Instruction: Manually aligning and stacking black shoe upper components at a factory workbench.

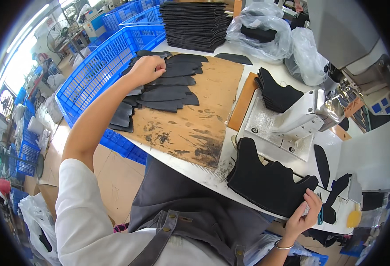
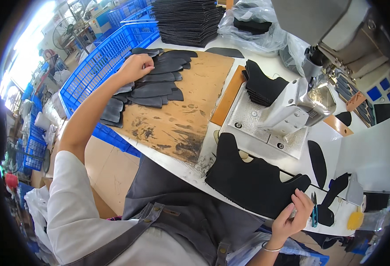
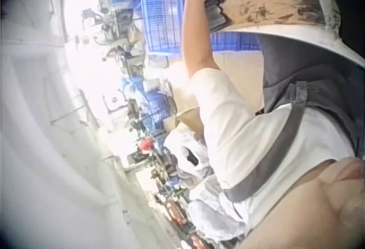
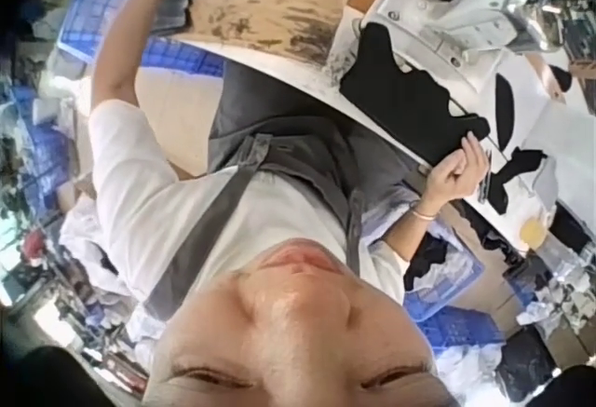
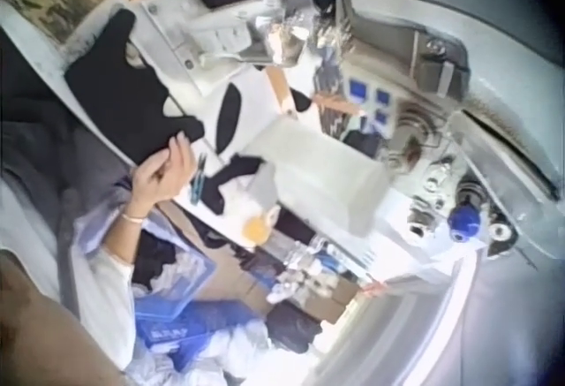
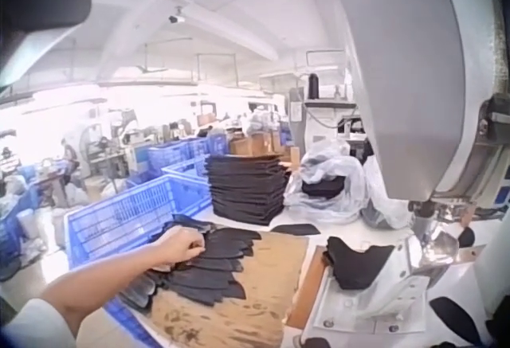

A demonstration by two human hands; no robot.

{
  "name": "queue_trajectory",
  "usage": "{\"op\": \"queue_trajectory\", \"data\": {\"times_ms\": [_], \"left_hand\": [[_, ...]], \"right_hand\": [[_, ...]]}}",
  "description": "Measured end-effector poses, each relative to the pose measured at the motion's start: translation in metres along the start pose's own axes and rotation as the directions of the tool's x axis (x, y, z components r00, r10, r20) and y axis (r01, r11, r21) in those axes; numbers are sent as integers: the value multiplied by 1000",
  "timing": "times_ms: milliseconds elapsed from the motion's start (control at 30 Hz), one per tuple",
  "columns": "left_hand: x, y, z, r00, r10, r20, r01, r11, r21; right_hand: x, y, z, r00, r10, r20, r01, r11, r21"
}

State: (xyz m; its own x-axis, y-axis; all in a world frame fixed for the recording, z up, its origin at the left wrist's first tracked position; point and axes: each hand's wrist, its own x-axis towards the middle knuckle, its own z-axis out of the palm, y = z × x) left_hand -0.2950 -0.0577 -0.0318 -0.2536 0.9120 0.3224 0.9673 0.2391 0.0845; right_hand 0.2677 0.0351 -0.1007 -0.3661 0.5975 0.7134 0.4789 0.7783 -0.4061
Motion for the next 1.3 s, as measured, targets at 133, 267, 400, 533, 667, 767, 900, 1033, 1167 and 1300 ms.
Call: {"op": "queue_trajectory", "data": {"times_ms": [133, 267, 400, 533, 667, 767, 900, 1033, 1167, 1300], "left_hand": [[10, 24, -4, 981, 150, 119, -130, 978, -165], [-25, 83, -20, 859, 382, 340, -407, 913, 4], [-48, 89, -12, 870, 444, 214, -488, 837, 247], [-51, 92, -5, 944, 233, 233, -287, 929, 232], [-65, 84, 14, 961, 262, 90, -276, 927, 253], [-66, 78, 14, 947, 321, 21, -315, 912, 261], [-55, 69, 8, 967, 246, -62, -222, 939, 261], [-44, 64, 1, 984, -85, -154, 85, 996, -12], [-41, 66, 5, 974, 27, -227, -42, 997, -59], [-41, 75, 9, 947, 186, -261, -186, 982, 27]], "right_hand": [[0, -1, 0, 1000, 3, -9, -3, 1000, -22], [1, -3, 2, 999, 15, -32, -16, 999, -37], [0, -4, 2, 999, 15, -47, -16, 1000, -11], [2, -4, 4, 999, 6, -45, -5, 1000, 18], [3, -4, 0, 999, -15, -37, 15, 1000, -13], [0, -4, -1, 999, 15, -41, -15, 1000, 2], [0, -2, -1, 999, 7, -41, -7, 1000, 12], [2, -3, 3, 999, -1, -51, 2, 1000, 11], [1, -3, -1, 993, -52, -109, 52, 999, 5], [23, -35, -22, 985, -157, -66, 158, 987, 22]]}}
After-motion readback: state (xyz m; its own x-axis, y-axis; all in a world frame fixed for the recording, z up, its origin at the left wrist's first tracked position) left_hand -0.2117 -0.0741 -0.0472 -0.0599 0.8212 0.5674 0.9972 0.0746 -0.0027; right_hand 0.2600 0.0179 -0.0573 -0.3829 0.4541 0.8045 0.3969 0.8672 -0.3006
